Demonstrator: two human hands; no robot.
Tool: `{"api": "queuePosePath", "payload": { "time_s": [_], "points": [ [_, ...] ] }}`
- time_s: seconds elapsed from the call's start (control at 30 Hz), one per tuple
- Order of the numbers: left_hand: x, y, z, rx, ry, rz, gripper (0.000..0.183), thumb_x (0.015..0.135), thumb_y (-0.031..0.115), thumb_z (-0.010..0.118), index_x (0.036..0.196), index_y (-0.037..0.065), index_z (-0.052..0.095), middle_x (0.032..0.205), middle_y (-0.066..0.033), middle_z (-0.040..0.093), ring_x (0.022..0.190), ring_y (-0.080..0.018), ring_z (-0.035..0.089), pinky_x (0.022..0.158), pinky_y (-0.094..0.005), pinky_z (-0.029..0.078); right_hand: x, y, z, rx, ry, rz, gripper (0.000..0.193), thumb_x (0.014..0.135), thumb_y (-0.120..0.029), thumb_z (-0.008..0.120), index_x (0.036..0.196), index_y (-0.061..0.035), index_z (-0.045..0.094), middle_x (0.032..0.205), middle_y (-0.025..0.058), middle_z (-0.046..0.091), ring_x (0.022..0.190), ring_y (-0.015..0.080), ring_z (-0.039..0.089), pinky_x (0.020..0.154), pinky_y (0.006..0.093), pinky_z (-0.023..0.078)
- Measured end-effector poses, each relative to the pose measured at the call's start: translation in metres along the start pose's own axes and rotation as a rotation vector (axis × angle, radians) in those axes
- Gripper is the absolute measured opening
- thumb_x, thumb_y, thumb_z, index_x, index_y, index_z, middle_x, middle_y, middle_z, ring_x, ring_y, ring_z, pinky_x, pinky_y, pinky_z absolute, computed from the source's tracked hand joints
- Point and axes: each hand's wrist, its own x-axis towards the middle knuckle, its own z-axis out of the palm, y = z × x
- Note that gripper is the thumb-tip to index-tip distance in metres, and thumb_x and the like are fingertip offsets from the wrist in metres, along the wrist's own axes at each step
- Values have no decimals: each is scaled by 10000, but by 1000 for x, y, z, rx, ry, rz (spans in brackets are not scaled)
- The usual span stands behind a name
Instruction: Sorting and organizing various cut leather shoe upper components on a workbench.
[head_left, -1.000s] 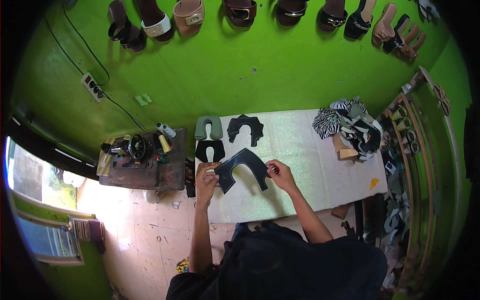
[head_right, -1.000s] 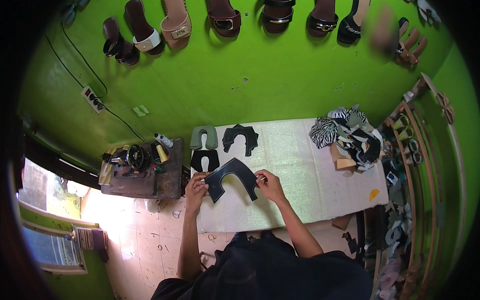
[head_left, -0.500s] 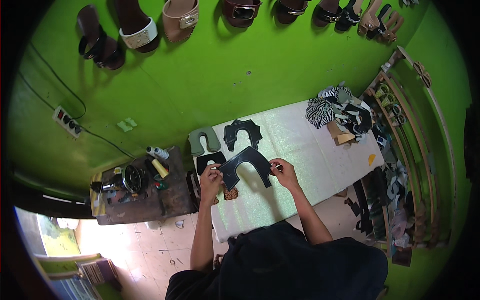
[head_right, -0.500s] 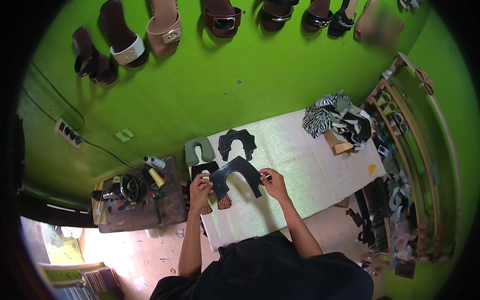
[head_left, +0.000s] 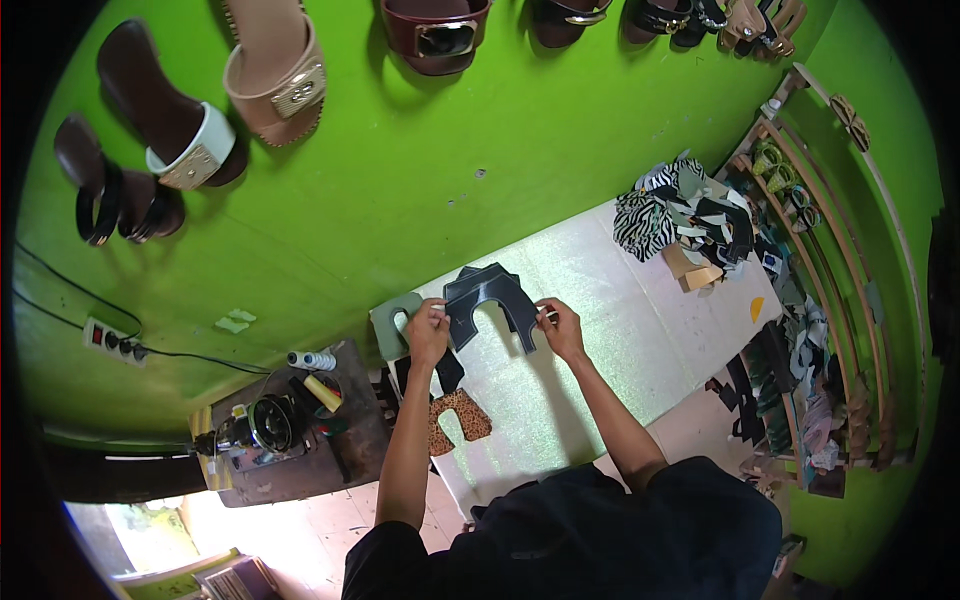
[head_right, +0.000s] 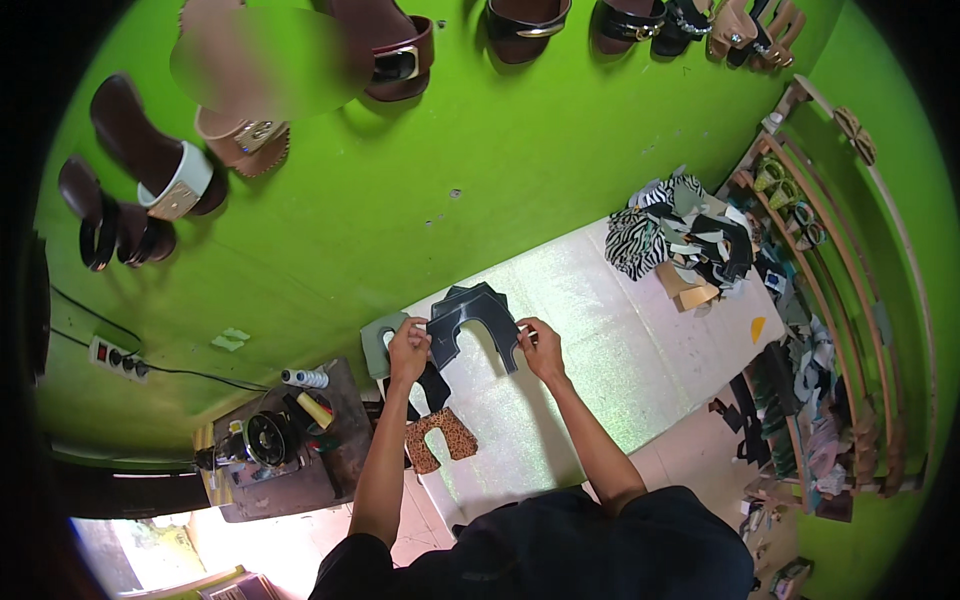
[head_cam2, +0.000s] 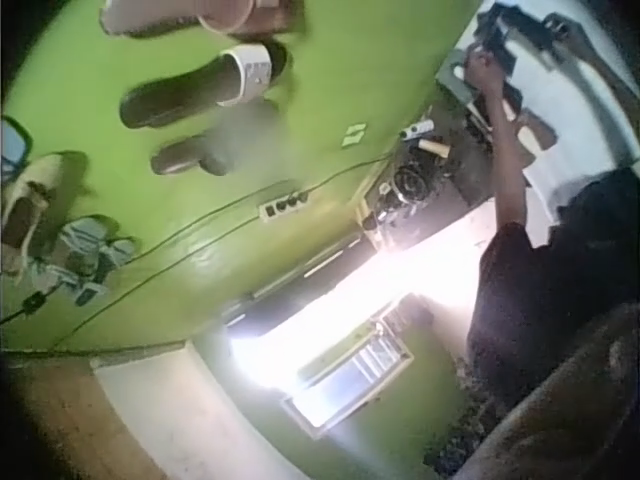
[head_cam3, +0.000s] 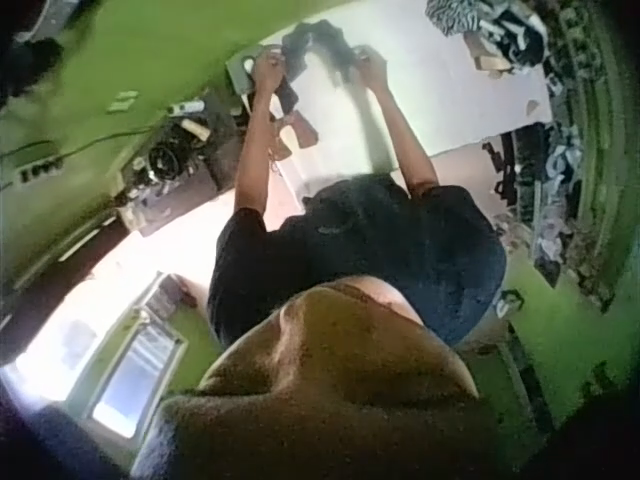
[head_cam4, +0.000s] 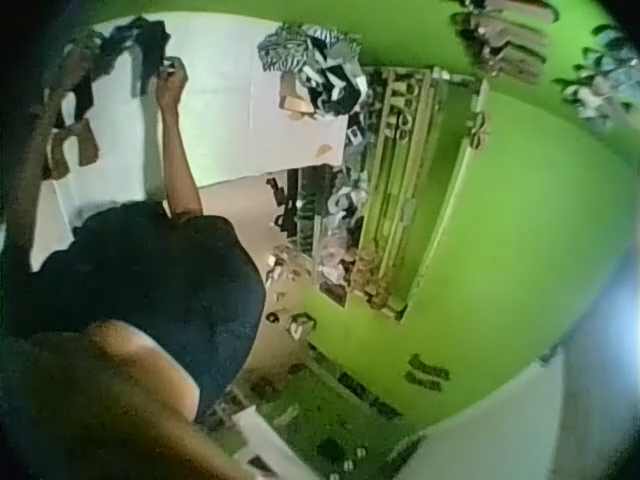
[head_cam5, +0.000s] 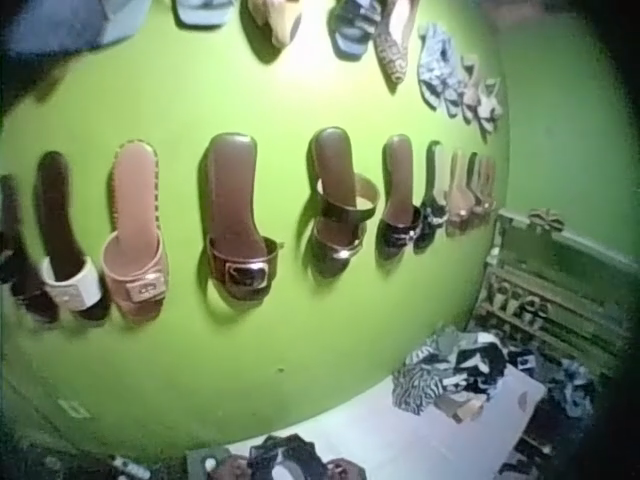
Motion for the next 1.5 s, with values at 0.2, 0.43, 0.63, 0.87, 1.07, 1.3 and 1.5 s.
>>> {"api": "queuePosePath", "payload": {
  "time_s": [0.2, 0.43, 0.63, 0.87, 1.07, 1.3, 1.5],
  "points": [
    [51, -16, 24, 190, 36, 36, 283, 802, -49, 651, 1063, 54, 615, 787, -100, 636, 722, -215, 638, 693, -341, 522, 42, 26, 22, 31, 64, -53, 151, 967, -55, 546, 1072, 7, 635, 849, 104, 645, 732, 147, 670, 658, 269, 532],
    [81, -47, 41, 218, 25, -15, 298, 815, -84, 594, 1073, 64, 616, 821, -123, 654, 746, -229, 646, 719, -345, 519, 64, 57, 45, -1, 90, 20, 149, 957, -13, 550, 1078, 1, 635, 845, 94, 634, 698, 131, 631, 645, 265, 521],
    [89, -63, 49, 257, 23, -125, 314, 816, -70, 605, 1093, 79, 612, 802, -124, 651, 767, -256, 656, 745, -366, 523, 71, 77, 60, -34, 110, -18, 176, 932, 9, 569, 1096, -1, 630, 877, 97, 601, 715, 134, 607, 660, 267, 509],
    [77, -51, 61, 358, 94, -100, 342, 831, -50, 577, 1153, 63, 593, 1066, -181, 589, 969, -346, 606, 857, -415, 498, 63, 69, 57, -436, 172, -98, 251, 890, -49, 637, 1141, -42, 630, 1016, 141, 605, 801, 242, 618, 722, 333, 538],
    [52, -34, 74, 642, -27, 232, 420, 843, -17, 531, 1254, 63, 564, 1285, -153, 501, 1207, -356, 462, 988, -452, 420, 50, 60, 60, -667, 103, -275, 380, 818, -127, 703, 1183, -65, 617, 1187, 148, 573, 1061, 329, 548, 868, 410, 514],
    [35, -60, 80, 914, -201, 131, 413, 942, 114, 449, 1351, 112, 509, 1489, -72, 389, 1320, -293, 404, 1021, -603, 332, 41, 64, 72, -786, 86, -314, 460, 820, -191, 690, 1257, -87, 593, 1327, 141, 524, 1179, 343, 475, 988, 469, 397],
    [38, -53, 78, 906, -266, 100, 438, 926, 98, 473, 1363, 107, 492, 1512, -84, 375, 1329, -291, 404, 1024, -592, 339, 41, 56, 66, -933, -11, -237, 473, 863, -243, 652, 1304, -99, 561, 1379, 134, 505, 1210, 346, 462, 1018, 488, 370]
  ]
}}
